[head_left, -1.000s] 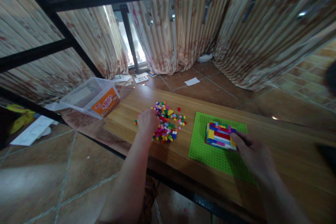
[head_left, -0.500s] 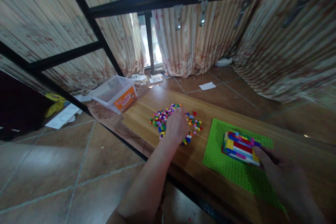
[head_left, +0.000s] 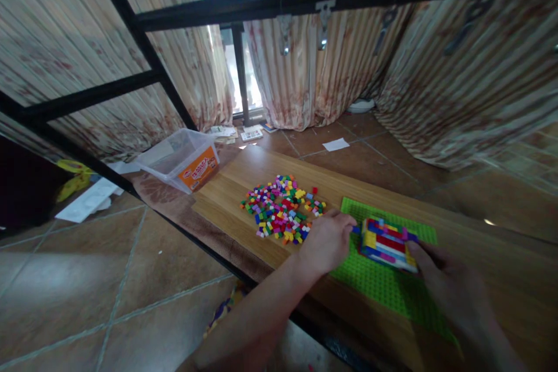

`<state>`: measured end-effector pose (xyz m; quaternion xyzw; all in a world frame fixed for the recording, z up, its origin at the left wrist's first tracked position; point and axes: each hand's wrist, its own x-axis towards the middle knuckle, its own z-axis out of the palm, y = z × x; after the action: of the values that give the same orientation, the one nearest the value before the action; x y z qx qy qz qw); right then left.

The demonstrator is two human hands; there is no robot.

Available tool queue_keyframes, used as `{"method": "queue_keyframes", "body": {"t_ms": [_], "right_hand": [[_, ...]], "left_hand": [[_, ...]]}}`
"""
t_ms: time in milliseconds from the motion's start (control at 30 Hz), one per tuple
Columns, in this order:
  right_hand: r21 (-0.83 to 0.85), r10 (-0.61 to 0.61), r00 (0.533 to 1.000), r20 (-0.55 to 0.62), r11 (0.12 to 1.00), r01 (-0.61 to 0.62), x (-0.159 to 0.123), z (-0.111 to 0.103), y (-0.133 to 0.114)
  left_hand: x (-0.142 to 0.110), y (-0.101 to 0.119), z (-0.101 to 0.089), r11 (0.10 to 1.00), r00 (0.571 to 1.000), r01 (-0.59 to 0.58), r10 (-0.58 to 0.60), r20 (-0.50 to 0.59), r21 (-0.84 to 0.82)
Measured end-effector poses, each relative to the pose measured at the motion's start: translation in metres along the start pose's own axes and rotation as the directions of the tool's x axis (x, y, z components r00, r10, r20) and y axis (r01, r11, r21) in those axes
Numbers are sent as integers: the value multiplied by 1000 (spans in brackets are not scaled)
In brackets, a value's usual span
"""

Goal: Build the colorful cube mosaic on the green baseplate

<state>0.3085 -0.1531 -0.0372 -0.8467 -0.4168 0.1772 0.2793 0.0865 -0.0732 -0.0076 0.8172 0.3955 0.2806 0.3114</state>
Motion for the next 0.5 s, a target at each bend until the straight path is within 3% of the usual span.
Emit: {"method": "queue_keyframes", "body": {"t_ms": [100,300,500], "right_hand": [[31,-12,1000,-17,999,12,-2,0,-2],[180,85,996,12,980,-85,-6,1,-6],[248,54,998,25,967,-59,-4,4,1]], "left_hand": [[1,3,5,997,1000,-1,-1,-23,-73],[1,5,17,986,998,-6,-4,-58,-167],[2,4,20,975,997,7,-24,-72,-223]]}}
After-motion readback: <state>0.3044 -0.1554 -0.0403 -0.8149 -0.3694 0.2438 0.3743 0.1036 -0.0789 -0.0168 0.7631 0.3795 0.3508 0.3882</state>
